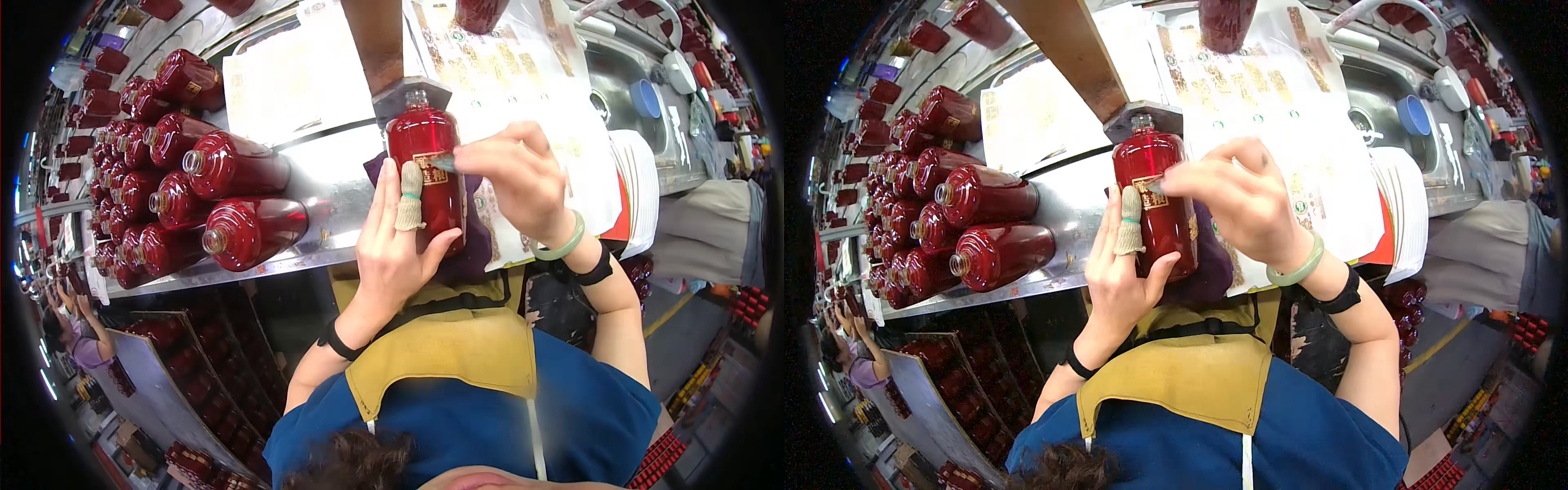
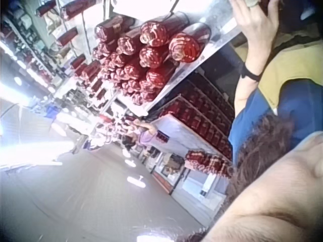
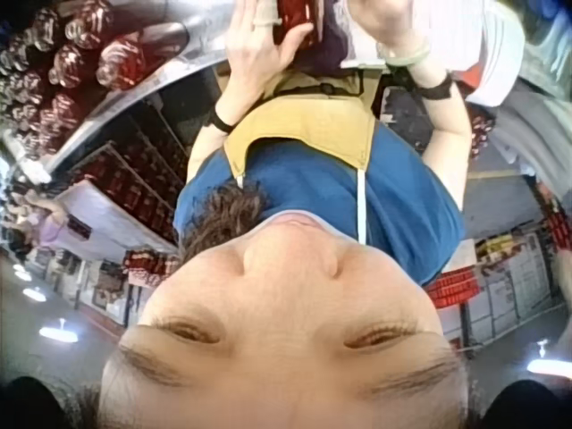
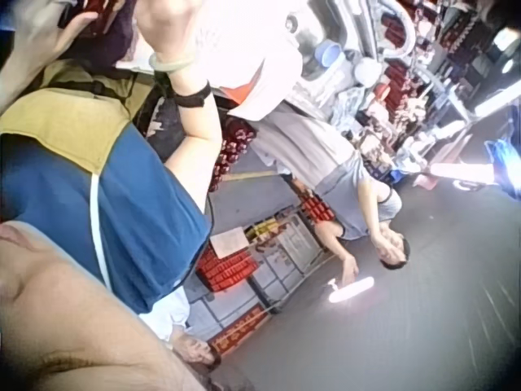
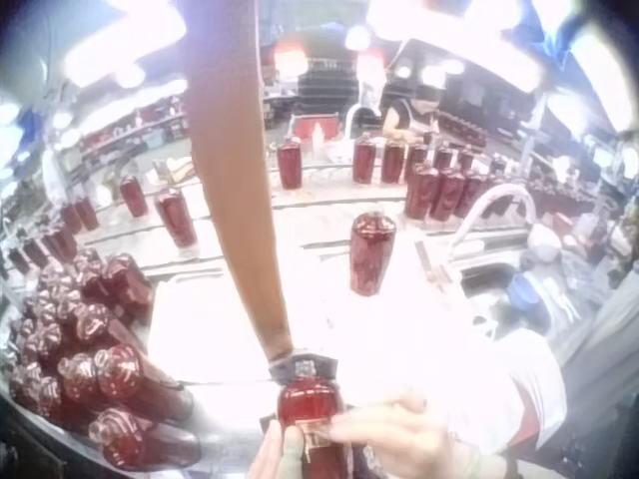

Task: Applying and smoothing adhesive labels on glass bottles and cleaning them with a cloth.

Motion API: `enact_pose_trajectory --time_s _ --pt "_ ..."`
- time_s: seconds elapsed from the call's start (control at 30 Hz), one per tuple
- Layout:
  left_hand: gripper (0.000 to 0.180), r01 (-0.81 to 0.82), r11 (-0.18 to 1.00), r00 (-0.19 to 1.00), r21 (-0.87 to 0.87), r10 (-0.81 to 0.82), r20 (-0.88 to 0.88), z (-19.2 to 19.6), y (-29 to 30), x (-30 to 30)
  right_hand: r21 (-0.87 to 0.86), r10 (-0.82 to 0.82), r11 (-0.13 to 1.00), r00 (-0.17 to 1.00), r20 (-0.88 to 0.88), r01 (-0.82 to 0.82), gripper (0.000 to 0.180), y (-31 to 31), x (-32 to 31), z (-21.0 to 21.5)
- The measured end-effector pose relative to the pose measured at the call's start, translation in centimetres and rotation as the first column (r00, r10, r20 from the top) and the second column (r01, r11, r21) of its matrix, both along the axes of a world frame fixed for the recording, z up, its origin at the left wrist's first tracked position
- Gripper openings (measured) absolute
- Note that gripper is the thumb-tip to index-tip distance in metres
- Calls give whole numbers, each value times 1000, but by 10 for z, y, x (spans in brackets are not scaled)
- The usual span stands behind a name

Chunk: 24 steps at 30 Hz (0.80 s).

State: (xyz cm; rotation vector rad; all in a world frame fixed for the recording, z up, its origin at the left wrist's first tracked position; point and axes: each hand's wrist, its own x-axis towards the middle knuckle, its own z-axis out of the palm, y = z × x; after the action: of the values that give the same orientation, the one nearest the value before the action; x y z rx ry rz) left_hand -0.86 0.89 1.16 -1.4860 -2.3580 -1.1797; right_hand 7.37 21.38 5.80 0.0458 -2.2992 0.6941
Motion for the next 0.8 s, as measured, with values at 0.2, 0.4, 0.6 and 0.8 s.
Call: enact_pose_trajectory --time_s 0.2,0.4,0.6,0.8 --pt "87 50 997 996 53 -53 75 -5 -6 -2 213 281 929 951 129 -303 31 -2 26 -3" --pt "87 47 985 961 163 -89 262 -11 -15 -10 440 177 877 981 78 -193 32 -7 -8 22" --pt "101 -89 980 931 180 18 365 -10 -18 -12 399 177 883 963 204 -247 18 -23 -41 23" --pt "95 -106 956 912 272 -16 410 -25 -21 -15 625 271 742 961 50 -242 20 -1 -48 23"
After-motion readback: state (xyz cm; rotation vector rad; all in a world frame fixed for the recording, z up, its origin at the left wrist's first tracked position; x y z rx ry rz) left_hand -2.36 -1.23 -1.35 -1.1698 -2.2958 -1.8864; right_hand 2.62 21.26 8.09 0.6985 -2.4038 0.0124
